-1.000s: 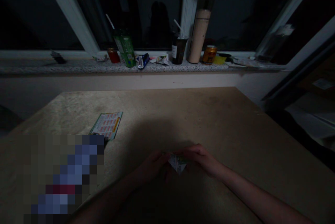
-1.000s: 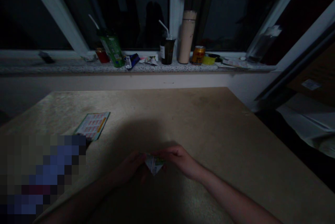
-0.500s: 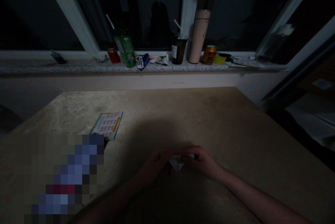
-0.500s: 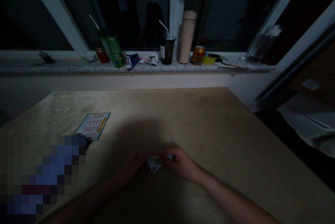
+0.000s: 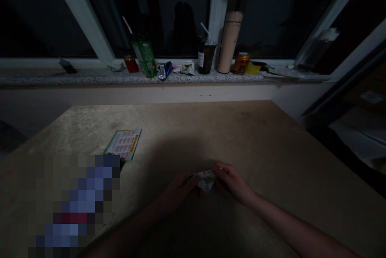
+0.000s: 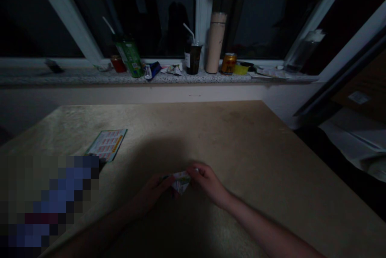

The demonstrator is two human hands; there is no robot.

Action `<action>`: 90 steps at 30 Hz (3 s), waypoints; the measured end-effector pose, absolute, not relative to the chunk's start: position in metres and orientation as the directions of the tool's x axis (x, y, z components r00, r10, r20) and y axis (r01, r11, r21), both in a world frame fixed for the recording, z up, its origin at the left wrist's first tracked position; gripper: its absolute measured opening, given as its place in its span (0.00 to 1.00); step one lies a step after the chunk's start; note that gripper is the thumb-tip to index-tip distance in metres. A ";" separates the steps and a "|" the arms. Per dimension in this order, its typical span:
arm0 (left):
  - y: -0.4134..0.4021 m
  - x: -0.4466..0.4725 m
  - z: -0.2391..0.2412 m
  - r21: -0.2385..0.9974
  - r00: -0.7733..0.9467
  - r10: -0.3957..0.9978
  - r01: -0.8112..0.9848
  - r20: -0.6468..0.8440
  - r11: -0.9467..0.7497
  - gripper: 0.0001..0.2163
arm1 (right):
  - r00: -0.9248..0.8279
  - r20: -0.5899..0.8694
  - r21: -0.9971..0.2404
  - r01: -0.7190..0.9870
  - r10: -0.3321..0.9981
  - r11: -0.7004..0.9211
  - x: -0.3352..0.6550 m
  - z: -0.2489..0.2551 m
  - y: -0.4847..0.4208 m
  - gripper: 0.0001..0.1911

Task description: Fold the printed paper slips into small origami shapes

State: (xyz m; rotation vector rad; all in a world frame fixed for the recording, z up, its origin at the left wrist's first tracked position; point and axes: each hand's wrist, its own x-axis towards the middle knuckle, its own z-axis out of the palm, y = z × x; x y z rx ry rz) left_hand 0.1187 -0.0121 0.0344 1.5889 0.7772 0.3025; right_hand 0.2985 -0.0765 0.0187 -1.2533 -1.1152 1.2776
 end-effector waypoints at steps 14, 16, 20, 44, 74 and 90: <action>-0.010 0.123 0.035 0.928 0.552 0.780 0.358 -0.295 0.098 0.19 | 0.005 0.054 -0.964 0.261 0.999 0.051 0.291 0.022 -0.086 0.23; -0.008 0.124 0.037 0.925 0.561 0.777 0.374 -0.284 0.068 0.17 | -0.013 0.076 -0.954 0.288 0.997 0.076 0.290 0.023 -0.087 0.21; -0.006 0.123 0.037 0.918 0.564 0.778 0.394 -0.277 0.042 0.16 | -0.001 0.083 -0.947 0.311 0.997 0.079 0.290 0.021 -0.086 0.21; -0.008 0.119 0.029 0.936 0.523 0.796 0.319 -0.305 0.149 0.20 | -0.028 0.122 -0.872 0.475 0.992 0.120 0.302 0.025 -0.081 0.24; -0.017 0.117 0.028 0.953 0.549 0.820 0.303 -0.164 -0.013 0.21 | -0.096 0.124 -0.955 0.261 0.988 0.145 0.291 0.029 -0.083 0.17; -0.009 0.124 0.028 0.909 0.628 0.756 0.401 -0.182 -0.114 0.14 | 0.064 0.298 -0.830 0.510 0.952 0.225 0.295 0.024 -0.084 0.14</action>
